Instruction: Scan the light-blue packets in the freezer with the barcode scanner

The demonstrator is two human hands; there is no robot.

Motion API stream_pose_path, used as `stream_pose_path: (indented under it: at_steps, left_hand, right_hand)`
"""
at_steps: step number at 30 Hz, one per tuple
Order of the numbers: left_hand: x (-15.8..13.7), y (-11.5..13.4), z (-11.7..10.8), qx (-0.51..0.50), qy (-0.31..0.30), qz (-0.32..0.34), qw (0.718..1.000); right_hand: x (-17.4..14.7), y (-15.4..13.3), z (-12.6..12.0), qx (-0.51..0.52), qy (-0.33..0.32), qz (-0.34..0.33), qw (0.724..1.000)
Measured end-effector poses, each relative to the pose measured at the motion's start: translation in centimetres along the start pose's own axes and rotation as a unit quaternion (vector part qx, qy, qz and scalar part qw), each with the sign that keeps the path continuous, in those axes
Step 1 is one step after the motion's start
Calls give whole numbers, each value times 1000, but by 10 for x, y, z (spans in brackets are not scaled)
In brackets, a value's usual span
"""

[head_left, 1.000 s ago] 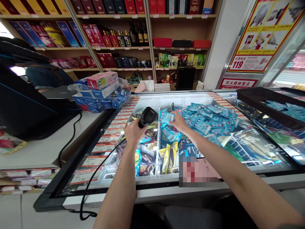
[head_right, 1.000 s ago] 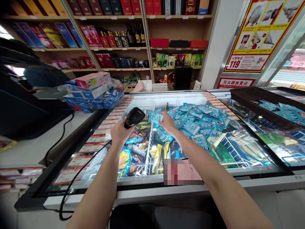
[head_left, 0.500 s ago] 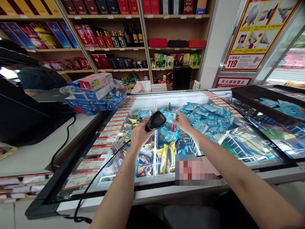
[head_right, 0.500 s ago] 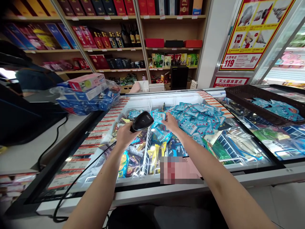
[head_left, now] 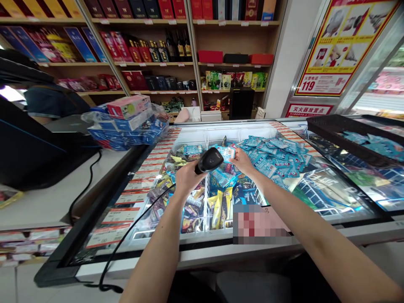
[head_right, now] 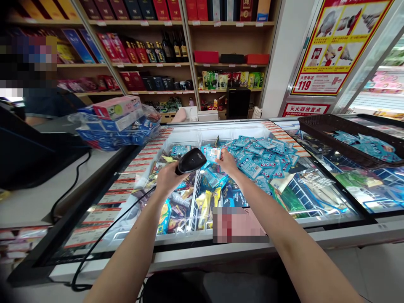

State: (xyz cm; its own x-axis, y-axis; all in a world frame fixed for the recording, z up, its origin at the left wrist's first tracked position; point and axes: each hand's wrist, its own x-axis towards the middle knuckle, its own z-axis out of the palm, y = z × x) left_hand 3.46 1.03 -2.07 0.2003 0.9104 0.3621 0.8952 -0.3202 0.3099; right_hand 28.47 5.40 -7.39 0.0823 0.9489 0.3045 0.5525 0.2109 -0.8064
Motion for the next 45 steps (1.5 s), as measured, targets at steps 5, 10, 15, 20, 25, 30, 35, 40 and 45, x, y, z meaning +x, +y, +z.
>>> stream_pose_path:
  at_steps: [5, 10, 15, 20, 25, 30, 35, 40, 45]
  left_hand:
    - [-1, 1, 0, 1, 0, 1, 1000]
    - [0, -3, -1, 9, 15, -32, 999]
    - [5, -16, -2, 38, 51, -69, 996]
    - [7, -27, -5, 60, 75, -100, 990]
    - [7, -35, -11, 81, 88, -144, 982]
    - [8, -43, -16, 87, 91, -181, 975]
    - [8, -51, -17, 77, 105, -198, 972]
    - [7, -62, -20, 84, 124, -217, 965]
    - [7, -70, -22, 90, 133, -240, 957]
  right_hand:
    - [1, 2, 1, -9, 0, 6, 1000]
    - [-1, -3, 2, 17, 13, 21, 1000]
    - [2, -9, -22, 88, 51, 45, 994]
    - [5, 0, -69, -29, 82, 46, 995]
    - [-7, 10, -101, -286, 110, 41, 951]
    - [-13, 7, -103, -408, 138, 48, 901]
    - [2, -14, -79, -433, 88, -54, 896]
    - [21, -35, -29, -407, -20, -146, 902]
    - [45, -41, 29, -368, -123, -195, 901]
